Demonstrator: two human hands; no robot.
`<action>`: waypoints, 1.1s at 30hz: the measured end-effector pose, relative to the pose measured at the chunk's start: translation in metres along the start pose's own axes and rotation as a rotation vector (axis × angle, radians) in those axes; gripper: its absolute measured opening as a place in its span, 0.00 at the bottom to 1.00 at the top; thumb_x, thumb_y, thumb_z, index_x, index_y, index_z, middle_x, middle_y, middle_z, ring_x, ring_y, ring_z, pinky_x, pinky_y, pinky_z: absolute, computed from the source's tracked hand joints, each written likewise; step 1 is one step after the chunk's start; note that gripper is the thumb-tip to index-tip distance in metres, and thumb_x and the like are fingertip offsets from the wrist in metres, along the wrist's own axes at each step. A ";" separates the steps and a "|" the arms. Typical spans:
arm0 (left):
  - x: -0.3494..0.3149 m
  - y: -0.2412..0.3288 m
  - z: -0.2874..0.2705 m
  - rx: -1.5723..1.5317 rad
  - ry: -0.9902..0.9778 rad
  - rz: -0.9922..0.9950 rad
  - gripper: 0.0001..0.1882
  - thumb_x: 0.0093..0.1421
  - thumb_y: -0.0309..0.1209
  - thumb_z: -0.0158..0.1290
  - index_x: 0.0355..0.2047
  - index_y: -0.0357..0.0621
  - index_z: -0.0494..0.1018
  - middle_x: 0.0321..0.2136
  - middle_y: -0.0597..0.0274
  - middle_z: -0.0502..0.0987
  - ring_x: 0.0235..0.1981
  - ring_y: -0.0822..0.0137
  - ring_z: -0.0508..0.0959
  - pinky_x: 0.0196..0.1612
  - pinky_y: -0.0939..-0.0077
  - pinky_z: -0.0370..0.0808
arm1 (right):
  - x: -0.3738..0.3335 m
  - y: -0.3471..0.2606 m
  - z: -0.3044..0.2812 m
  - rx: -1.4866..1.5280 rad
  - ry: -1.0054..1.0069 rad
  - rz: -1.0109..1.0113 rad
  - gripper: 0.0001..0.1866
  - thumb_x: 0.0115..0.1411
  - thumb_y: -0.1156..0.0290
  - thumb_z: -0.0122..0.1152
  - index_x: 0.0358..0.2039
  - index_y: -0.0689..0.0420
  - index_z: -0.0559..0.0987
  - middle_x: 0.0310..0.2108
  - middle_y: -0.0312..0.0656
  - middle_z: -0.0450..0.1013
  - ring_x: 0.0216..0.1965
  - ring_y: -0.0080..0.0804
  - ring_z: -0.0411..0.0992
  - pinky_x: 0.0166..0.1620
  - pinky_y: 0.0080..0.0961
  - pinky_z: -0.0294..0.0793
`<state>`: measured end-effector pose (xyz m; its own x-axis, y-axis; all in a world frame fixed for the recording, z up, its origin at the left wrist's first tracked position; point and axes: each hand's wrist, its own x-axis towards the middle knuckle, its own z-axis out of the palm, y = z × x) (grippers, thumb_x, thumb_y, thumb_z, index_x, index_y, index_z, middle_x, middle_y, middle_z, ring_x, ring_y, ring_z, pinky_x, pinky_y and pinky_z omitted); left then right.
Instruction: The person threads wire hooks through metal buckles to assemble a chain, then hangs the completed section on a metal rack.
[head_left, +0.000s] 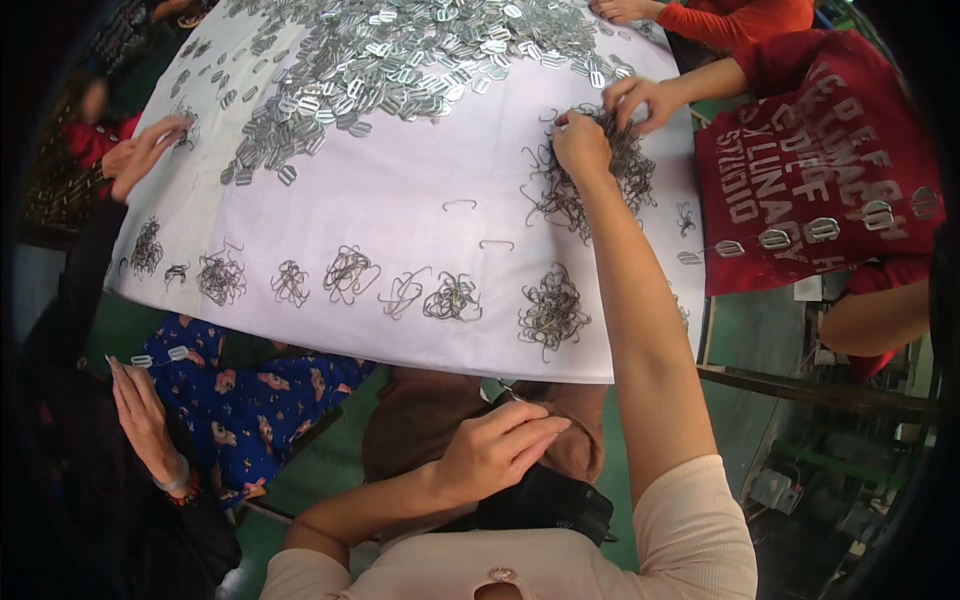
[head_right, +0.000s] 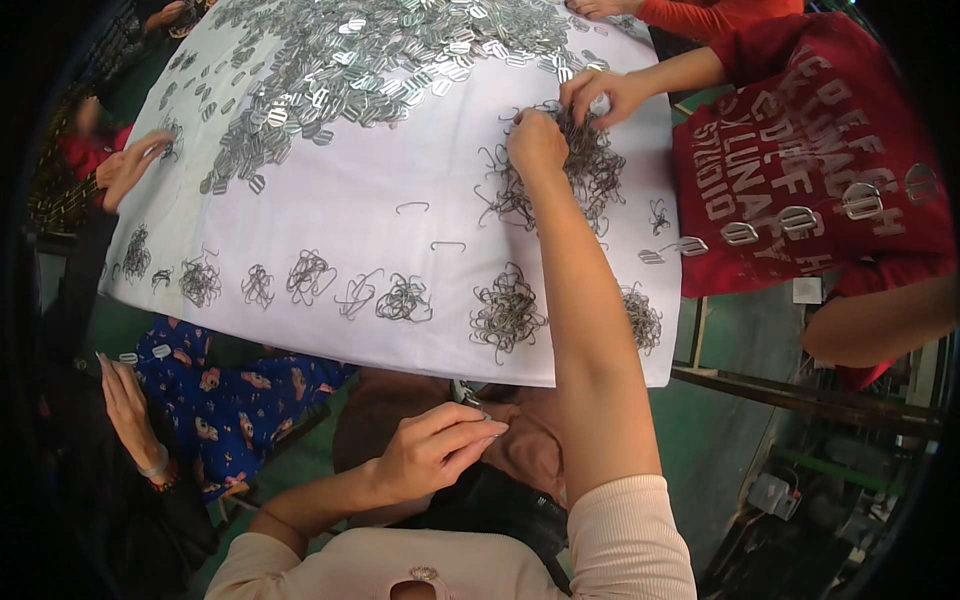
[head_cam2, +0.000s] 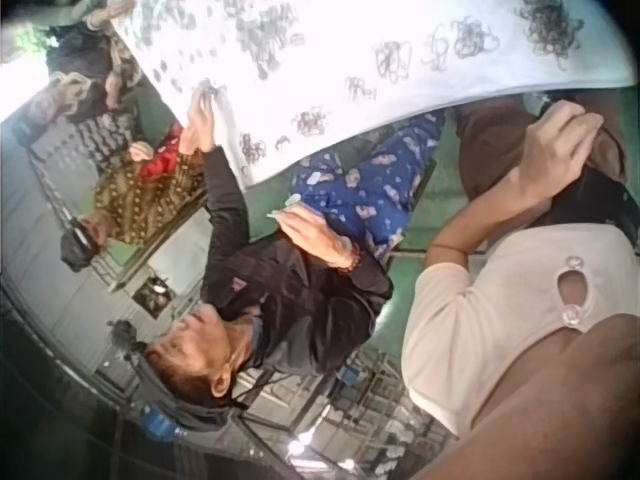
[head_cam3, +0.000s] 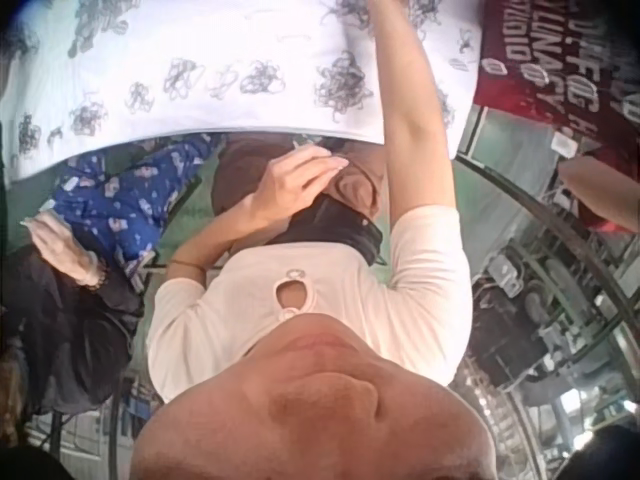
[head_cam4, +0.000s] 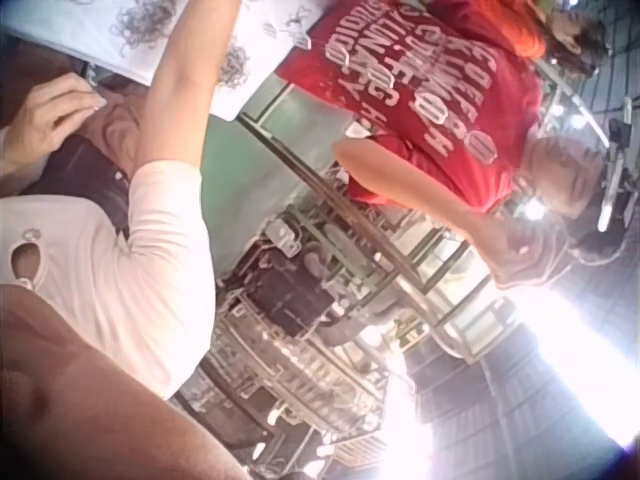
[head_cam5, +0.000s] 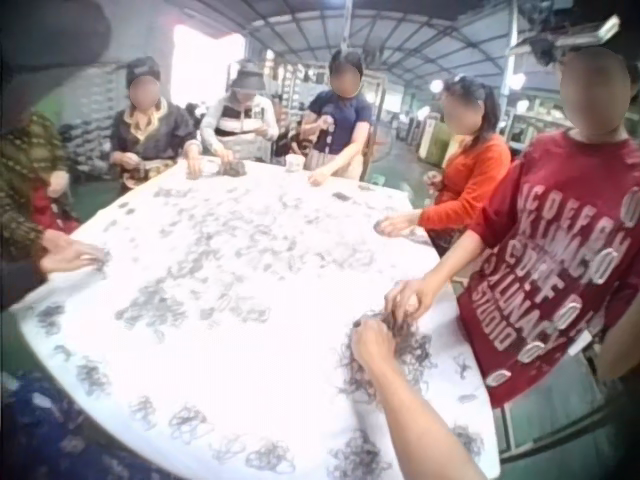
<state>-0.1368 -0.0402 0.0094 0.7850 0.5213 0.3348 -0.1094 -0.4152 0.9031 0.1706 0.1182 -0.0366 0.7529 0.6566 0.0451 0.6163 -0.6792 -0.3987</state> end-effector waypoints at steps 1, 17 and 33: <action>-0.001 0.000 0.000 -0.001 0.008 0.011 0.14 0.45 0.17 0.57 0.34 0.41 0.76 0.28 0.60 0.73 0.25 0.66 0.76 0.26 0.78 0.76 | -0.004 -0.004 -0.002 -0.011 -0.003 -0.090 0.11 0.51 0.66 0.55 0.35 0.55 0.78 0.34 0.47 0.75 0.37 0.46 0.73 0.41 0.36 0.71; -0.001 -0.003 0.001 -0.004 0.018 0.012 0.14 0.44 0.17 0.58 0.34 0.41 0.76 0.28 0.60 0.73 0.24 0.66 0.76 0.25 0.77 0.75 | -0.089 0.032 -0.036 0.017 -0.063 -0.265 0.06 0.50 0.69 0.57 0.29 0.55 0.77 0.31 0.42 0.72 0.32 0.43 0.72 0.36 0.35 0.70; -0.003 -0.002 0.007 -0.004 0.001 0.028 0.15 0.43 0.16 0.58 0.34 0.41 0.76 0.27 0.61 0.72 0.24 0.66 0.75 0.24 0.78 0.74 | -0.100 0.046 -0.038 0.177 -0.117 -0.254 0.09 0.50 0.76 0.58 0.34 0.60 0.77 0.31 0.44 0.74 0.30 0.32 0.72 0.36 0.26 0.70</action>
<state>-0.1352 -0.0461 0.0046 0.7807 0.5105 0.3604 -0.1336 -0.4270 0.8943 0.1324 0.0092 -0.0247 0.5419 0.8382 0.0619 0.7238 -0.4279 -0.5413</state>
